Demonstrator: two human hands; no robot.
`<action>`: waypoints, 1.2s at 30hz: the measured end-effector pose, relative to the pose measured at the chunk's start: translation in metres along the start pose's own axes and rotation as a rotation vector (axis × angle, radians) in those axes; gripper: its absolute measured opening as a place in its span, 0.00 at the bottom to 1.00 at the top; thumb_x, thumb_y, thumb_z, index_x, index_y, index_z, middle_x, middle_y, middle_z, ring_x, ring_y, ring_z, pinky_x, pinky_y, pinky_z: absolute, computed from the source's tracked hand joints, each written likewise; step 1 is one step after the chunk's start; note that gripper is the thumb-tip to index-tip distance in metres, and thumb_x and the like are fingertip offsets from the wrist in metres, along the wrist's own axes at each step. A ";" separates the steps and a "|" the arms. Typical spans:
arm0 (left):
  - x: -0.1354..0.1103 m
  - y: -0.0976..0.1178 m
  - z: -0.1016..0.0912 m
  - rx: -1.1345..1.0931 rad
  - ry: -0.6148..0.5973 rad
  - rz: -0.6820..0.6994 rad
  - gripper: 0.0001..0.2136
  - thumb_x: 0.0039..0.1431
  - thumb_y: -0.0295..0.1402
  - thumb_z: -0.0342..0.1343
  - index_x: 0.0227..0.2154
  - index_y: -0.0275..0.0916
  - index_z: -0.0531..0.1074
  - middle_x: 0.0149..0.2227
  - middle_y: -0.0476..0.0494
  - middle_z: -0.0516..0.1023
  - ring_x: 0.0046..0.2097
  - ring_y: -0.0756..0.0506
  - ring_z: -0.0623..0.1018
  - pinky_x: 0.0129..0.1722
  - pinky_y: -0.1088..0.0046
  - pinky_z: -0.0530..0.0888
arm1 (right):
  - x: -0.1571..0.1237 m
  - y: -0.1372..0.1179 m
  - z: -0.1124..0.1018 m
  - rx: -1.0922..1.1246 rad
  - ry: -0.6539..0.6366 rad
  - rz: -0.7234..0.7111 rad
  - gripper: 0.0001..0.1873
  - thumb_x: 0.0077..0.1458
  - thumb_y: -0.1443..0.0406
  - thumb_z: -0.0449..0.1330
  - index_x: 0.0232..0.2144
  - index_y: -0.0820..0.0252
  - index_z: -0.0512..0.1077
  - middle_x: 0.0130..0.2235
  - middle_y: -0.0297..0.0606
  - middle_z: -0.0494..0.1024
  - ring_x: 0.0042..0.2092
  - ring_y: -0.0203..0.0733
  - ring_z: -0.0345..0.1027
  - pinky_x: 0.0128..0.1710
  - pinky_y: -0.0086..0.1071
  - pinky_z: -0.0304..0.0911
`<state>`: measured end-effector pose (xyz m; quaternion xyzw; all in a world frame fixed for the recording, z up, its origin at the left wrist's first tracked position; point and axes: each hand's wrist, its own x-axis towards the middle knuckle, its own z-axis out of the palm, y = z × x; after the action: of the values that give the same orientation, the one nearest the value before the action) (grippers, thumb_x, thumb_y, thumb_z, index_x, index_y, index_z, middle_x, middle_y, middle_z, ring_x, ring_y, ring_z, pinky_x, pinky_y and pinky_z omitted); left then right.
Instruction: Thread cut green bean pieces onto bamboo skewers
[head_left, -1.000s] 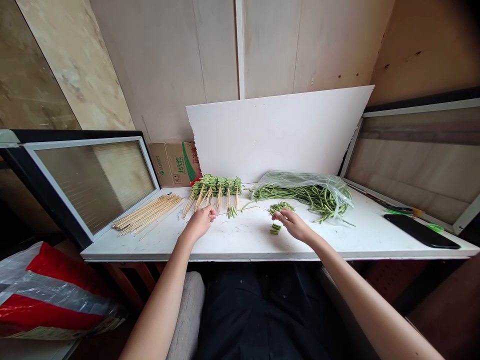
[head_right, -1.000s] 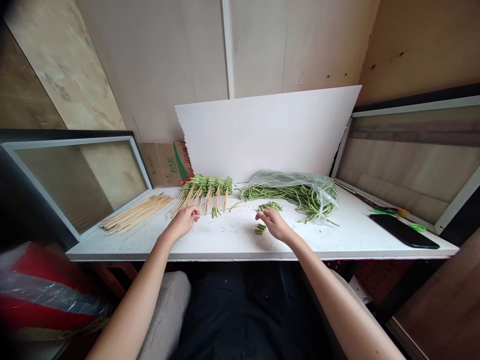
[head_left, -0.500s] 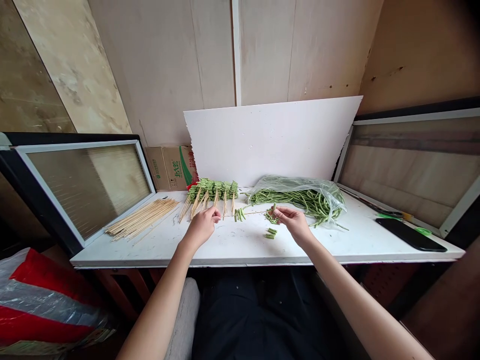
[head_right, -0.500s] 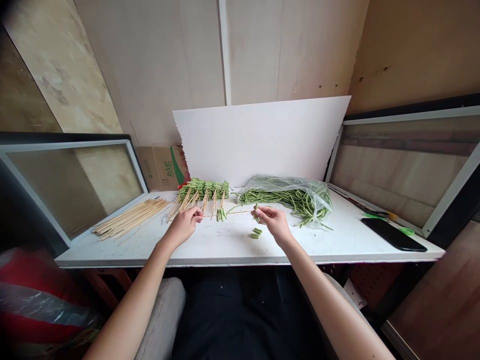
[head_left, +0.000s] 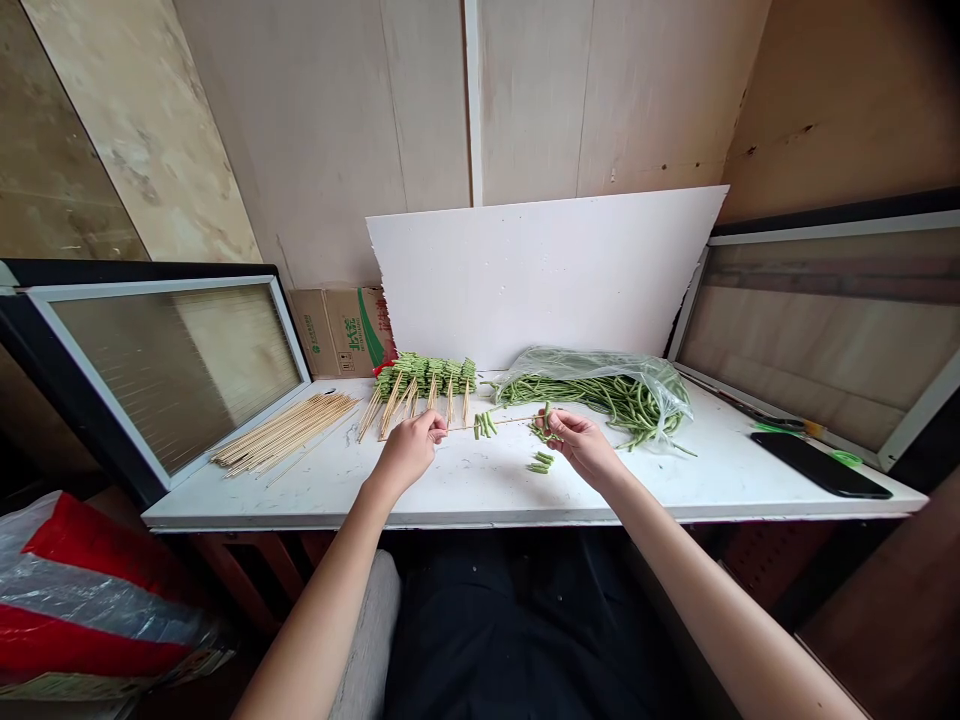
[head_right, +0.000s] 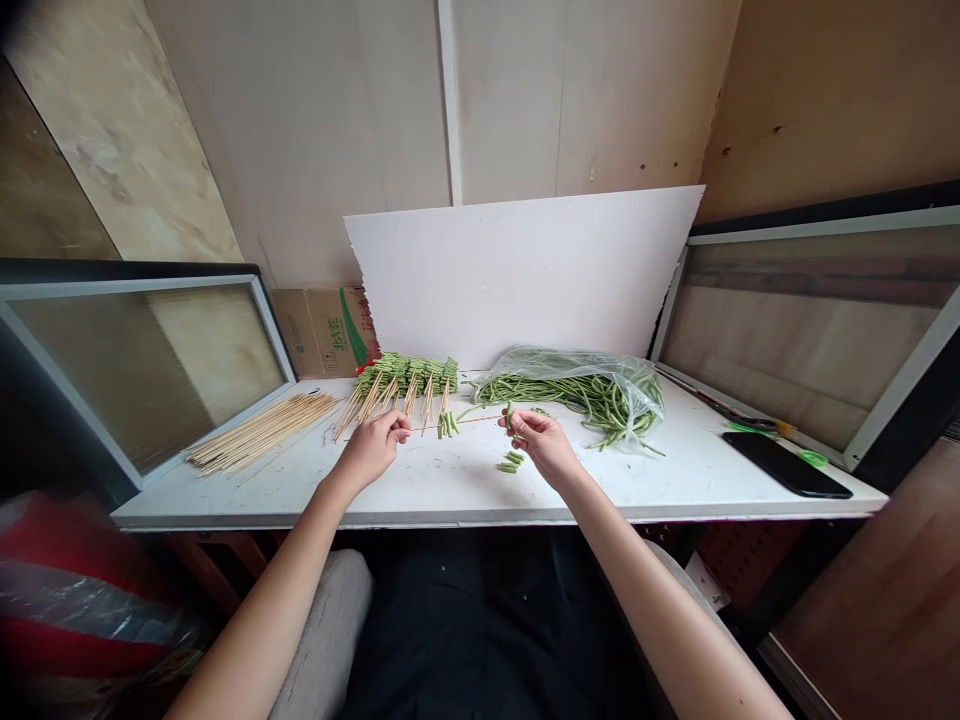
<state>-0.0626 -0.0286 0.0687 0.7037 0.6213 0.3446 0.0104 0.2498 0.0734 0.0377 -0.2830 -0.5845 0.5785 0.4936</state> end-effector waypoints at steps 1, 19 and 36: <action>0.000 0.000 0.000 0.002 0.000 -0.002 0.07 0.67 0.26 0.51 0.37 0.42 0.74 0.34 0.45 0.82 0.37 0.42 0.80 0.37 0.69 0.70 | 0.000 0.000 0.001 -0.003 -0.011 0.002 0.27 0.48 0.42 0.74 0.39 0.55 0.81 0.44 0.44 0.82 0.40 0.43 0.71 0.34 0.34 0.65; 0.000 -0.001 0.001 0.006 0.005 -0.007 0.06 0.67 0.27 0.52 0.36 0.43 0.73 0.32 0.46 0.81 0.37 0.43 0.80 0.36 0.69 0.68 | -0.002 -0.001 0.006 0.016 -0.060 0.007 0.26 0.50 0.42 0.73 0.35 0.56 0.77 0.42 0.42 0.79 0.40 0.42 0.69 0.35 0.33 0.65; 0.000 0.000 0.004 -0.002 -0.008 -0.034 0.07 0.66 0.25 0.52 0.36 0.43 0.73 0.33 0.46 0.82 0.37 0.43 0.80 0.37 0.69 0.68 | -0.006 -0.005 0.009 -0.009 -0.091 -0.009 0.27 0.51 0.40 0.70 0.30 0.55 0.70 0.40 0.41 0.77 0.40 0.43 0.69 0.34 0.33 0.65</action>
<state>-0.0610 -0.0265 0.0657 0.6945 0.6327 0.3420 0.0196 0.2447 0.0638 0.0427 -0.2561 -0.6104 0.5856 0.4678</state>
